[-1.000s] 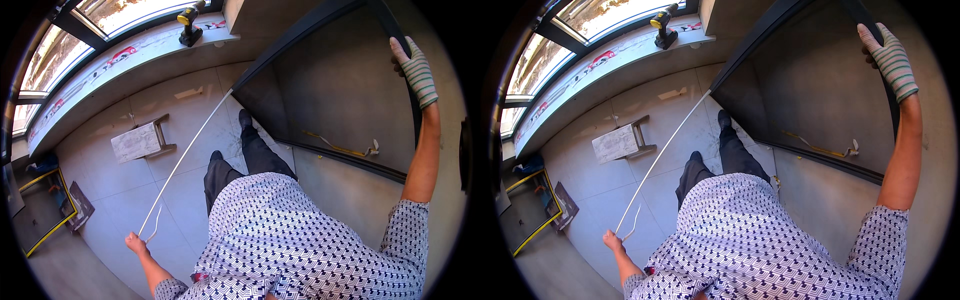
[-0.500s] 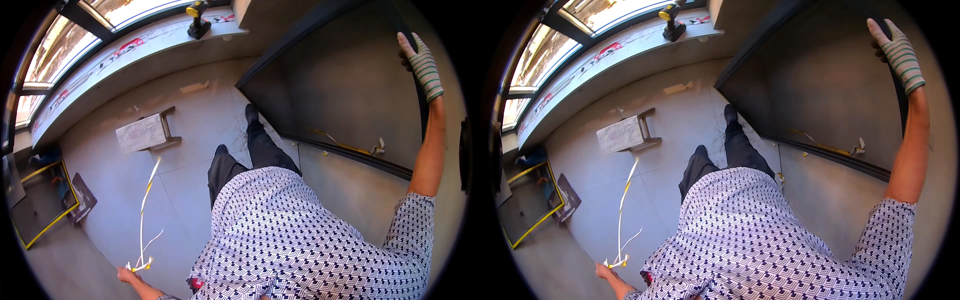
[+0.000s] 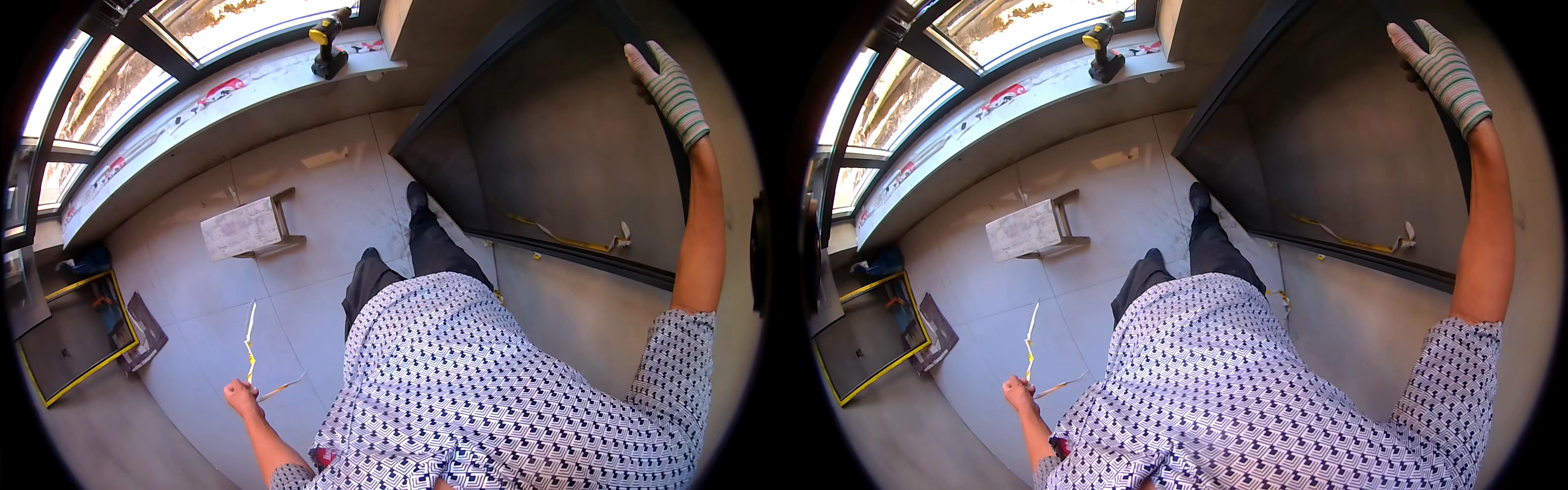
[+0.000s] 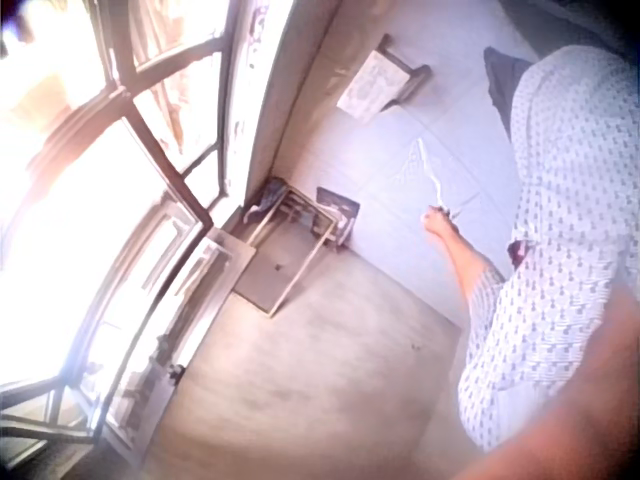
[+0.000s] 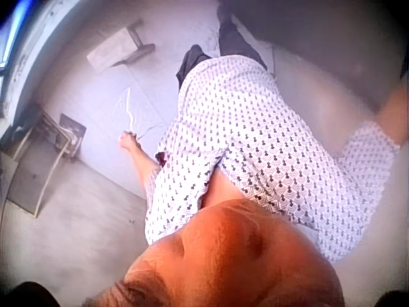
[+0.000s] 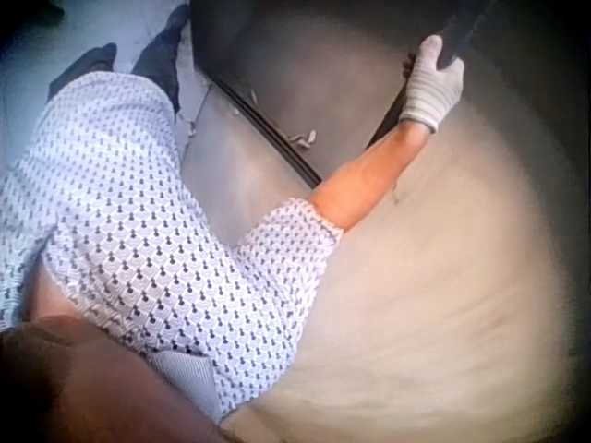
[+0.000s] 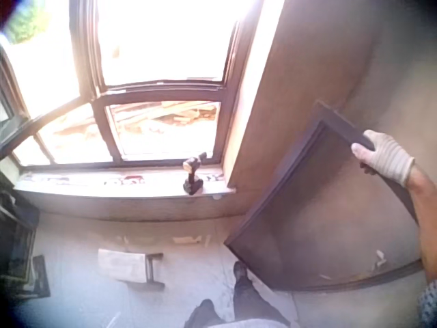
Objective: The person assembles a window frame by hand, peeling protective yellow tape from the edges and inserting a white plastic strip into the frame's groove. They manipulate the frame components, aligning and fitting them together while working in a room with a large window.
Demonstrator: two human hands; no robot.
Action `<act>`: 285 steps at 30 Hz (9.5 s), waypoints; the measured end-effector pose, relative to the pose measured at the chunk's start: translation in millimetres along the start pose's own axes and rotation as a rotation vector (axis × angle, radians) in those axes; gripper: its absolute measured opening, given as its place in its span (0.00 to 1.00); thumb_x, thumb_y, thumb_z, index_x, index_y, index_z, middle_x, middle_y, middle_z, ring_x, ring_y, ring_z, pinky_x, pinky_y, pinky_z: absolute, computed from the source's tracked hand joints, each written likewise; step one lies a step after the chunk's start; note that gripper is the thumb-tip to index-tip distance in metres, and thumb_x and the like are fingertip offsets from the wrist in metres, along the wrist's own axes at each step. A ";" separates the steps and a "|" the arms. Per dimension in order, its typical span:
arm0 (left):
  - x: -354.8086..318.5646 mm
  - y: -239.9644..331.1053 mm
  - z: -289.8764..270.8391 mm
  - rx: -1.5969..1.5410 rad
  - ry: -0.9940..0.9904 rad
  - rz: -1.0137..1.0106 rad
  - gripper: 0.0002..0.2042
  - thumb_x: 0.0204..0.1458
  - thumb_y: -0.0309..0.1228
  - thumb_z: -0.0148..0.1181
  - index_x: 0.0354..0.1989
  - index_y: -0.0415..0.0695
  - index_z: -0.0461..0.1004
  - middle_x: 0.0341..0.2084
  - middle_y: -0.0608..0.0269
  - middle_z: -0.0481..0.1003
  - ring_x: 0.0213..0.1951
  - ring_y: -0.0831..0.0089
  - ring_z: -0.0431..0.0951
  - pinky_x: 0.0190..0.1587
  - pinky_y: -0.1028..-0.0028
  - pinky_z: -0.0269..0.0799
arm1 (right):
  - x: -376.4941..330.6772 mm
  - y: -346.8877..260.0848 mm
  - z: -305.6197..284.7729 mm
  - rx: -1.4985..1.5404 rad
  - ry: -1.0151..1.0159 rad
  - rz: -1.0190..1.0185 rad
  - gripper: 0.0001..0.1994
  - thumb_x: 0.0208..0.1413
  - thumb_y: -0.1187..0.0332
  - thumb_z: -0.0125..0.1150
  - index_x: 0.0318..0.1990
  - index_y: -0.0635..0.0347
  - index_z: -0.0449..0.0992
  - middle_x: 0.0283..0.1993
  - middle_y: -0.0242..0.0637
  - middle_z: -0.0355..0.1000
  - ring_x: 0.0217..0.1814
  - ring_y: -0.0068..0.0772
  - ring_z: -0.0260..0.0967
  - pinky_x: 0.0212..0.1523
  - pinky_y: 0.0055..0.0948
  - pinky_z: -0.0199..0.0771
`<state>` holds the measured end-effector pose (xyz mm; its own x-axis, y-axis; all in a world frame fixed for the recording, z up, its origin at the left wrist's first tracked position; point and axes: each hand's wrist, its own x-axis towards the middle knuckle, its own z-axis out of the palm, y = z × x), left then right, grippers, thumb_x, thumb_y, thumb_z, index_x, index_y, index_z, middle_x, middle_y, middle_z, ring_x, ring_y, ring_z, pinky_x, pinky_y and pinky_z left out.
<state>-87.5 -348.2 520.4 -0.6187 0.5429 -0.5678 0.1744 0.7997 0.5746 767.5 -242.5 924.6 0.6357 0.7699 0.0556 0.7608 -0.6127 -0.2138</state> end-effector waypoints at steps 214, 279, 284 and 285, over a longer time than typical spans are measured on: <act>-492.4 492.2 311.3 0.826 -1.420 1.304 0.26 0.60 0.35 0.59 0.66 0.44 0.64 0.32 0.58 0.76 0.34 0.74 0.78 0.38 0.72 0.74 | -118.0 -16.9 129.0 0.666 0.602 0.030 0.29 0.57 0.59 0.67 0.57 0.71 0.65 0.48 0.54 0.72 0.49 0.50 0.74 0.51 0.42 0.77; -495.4 369.0 463.8 0.059 -2.191 0.377 0.25 0.62 0.32 0.55 0.68 0.42 0.63 0.38 0.63 0.72 0.42 0.74 0.75 0.49 0.69 0.77 | -64.0 90.4 105.8 0.841 0.106 0.628 0.16 0.64 0.49 0.59 0.40 0.54 0.76 0.31 0.27 0.71 0.26 0.20 0.68 0.27 0.24 0.72; -501.2 371.2 471.3 0.141 -2.181 0.395 0.26 0.61 0.33 0.55 0.68 0.39 0.62 0.37 0.62 0.73 0.41 0.75 0.76 0.48 0.68 0.78 | -64.5 90.2 105.0 0.842 0.111 0.650 0.16 0.65 0.50 0.59 0.40 0.54 0.76 0.31 0.27 0.71 0.27 0.20 0.69 0.28 0.24 0.73; -502.5 370.6 472.2 0.153 -2.182 0.397 0.26 0.61 0.33 0.55 0.67 0.39 0.62 0.37 0.62 0.73 0.41 0.75 0.76 0.48 0.69 0.78 | -65.2 91.7 105.6 0.838 0.119 0.649 0.17 0.65 0.50 0.59 0.41 0.54 0.76 0.32 0.27 0.71 0.28 0.20 0.69 0.29 0.24 0.73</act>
<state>649.8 -203.6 740.3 0.9893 -0.0939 -0.1117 0.1452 0.5581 0.8170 782.1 -330.0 798.3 0.9304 0.2900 -0.2241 -0.0313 -0.5464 -0.8369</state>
